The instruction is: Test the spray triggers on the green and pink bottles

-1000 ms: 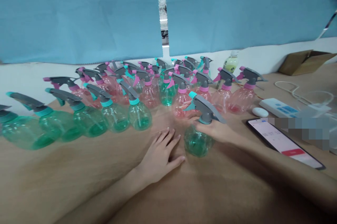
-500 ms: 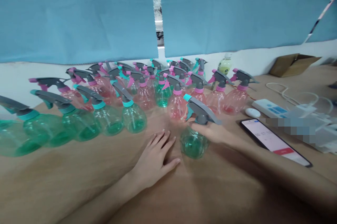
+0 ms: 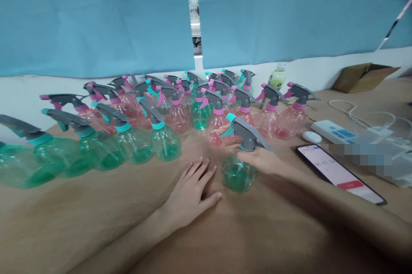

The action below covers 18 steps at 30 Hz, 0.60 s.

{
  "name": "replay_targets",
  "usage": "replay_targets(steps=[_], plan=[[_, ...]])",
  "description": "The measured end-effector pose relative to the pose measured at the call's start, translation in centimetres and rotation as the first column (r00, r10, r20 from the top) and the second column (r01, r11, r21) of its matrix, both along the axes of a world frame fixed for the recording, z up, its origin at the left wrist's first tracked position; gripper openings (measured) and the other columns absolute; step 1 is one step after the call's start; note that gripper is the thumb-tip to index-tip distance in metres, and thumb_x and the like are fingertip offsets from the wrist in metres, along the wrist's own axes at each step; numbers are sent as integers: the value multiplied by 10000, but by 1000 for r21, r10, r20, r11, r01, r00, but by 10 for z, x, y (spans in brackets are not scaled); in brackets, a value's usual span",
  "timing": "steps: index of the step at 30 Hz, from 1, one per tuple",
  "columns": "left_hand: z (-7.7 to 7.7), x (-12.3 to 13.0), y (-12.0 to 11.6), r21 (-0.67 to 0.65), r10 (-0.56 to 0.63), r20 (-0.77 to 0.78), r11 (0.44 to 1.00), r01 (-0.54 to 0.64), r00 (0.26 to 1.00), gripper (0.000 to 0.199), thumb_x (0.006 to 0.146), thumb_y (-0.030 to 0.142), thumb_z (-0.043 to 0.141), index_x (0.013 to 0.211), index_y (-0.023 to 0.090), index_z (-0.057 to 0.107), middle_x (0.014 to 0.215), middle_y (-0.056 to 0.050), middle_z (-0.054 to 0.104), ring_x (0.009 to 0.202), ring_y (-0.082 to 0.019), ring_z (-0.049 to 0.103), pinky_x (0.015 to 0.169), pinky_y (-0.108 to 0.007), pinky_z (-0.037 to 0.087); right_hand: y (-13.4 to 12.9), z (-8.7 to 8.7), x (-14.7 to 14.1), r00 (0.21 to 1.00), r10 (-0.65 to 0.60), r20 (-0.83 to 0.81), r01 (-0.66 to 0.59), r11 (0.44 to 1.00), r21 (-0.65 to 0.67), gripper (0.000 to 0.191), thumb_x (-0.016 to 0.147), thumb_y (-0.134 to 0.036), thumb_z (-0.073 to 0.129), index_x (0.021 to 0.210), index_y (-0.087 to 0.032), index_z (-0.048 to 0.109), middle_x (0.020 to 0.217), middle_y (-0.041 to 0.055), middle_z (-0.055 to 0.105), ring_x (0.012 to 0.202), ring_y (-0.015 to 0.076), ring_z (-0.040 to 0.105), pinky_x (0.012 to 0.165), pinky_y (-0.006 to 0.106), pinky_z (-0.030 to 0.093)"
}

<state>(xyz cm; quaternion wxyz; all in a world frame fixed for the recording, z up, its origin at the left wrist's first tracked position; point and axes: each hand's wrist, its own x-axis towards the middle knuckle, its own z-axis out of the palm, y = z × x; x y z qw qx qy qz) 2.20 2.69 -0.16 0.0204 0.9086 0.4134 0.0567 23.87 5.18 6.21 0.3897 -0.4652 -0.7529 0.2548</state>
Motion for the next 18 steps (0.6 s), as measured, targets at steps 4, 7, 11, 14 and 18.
replay_targets(steps=[4, 7, 11, 14, 18], plan=[[0, 0, 0, 2, 0, 18, 1000, 0, 1000, 605, 876, 561, 367, 1355, 193, 332, 1432, -70, 270, 1315, -264, 186, 1053, -437, 182, 1, -3, 0, 999, 18, -43, -18, 1000, -1, 512, 696, -221, 515, 1195, -314, 451, 951, -14, 672, 828, 233, 647, 728, 358, 547], [-1, 0, 0, 5, -1, 16, 1000, 1, 1000, 610, 877, 563, 363, 1357, 189, 329, 1433, -71, 267, 1316, -263, 184, 1055, -433, 178, 4, -6, -1, 994, 70, -80, -69, 998, 14, 572, 708, -194, 503, 1257, -310, 394, 1100, -7, 626, 899, 222, 632, 793, 369, 529], [-1, 0, 0, 12, -6, 3, 1000, 6, 1000, 610, 881, 565, 350, 1362, 192, 316, 1436, -68, 257, 1320, -257, 173, 1055, -431, 174, 7, -8, -2, 970, 169, -176, -163, 986, 47, 618, 712, -173, 511, 1297, -277, 342, 1255, 17, 526, 1012, 202, 590, 856, 350, 509], [-1, 0, 0, 9, -7, -1, 1000, 7, 1000, 607, 881, 564, 353, 1361, 193, 317, 1434, -67, 265, 1319, -253, 178, 1056, -428, 172, 7, -7, -3, 971, 157, -181, -155, 988, 26, 602, 704, -178, 533, 1273, -284, 371, 1259, 18, 522, 1050, 209, 571, 864, 349, 510], [0, 1, 0, 1, -5, 3, 1000, 5, 1000, 611, 879, 569, 353, 1361, 194, 316, 1434, -67, 262, 1319, -254, 177, 1055, -431, 174, 5, -6, -3, 977, 130, -168, -133, 991, -2, 601, 720, -208, 538, 1284, -309, 360, 1236, 14, 542, 1051, 224, 571, 891, 391, 494]])
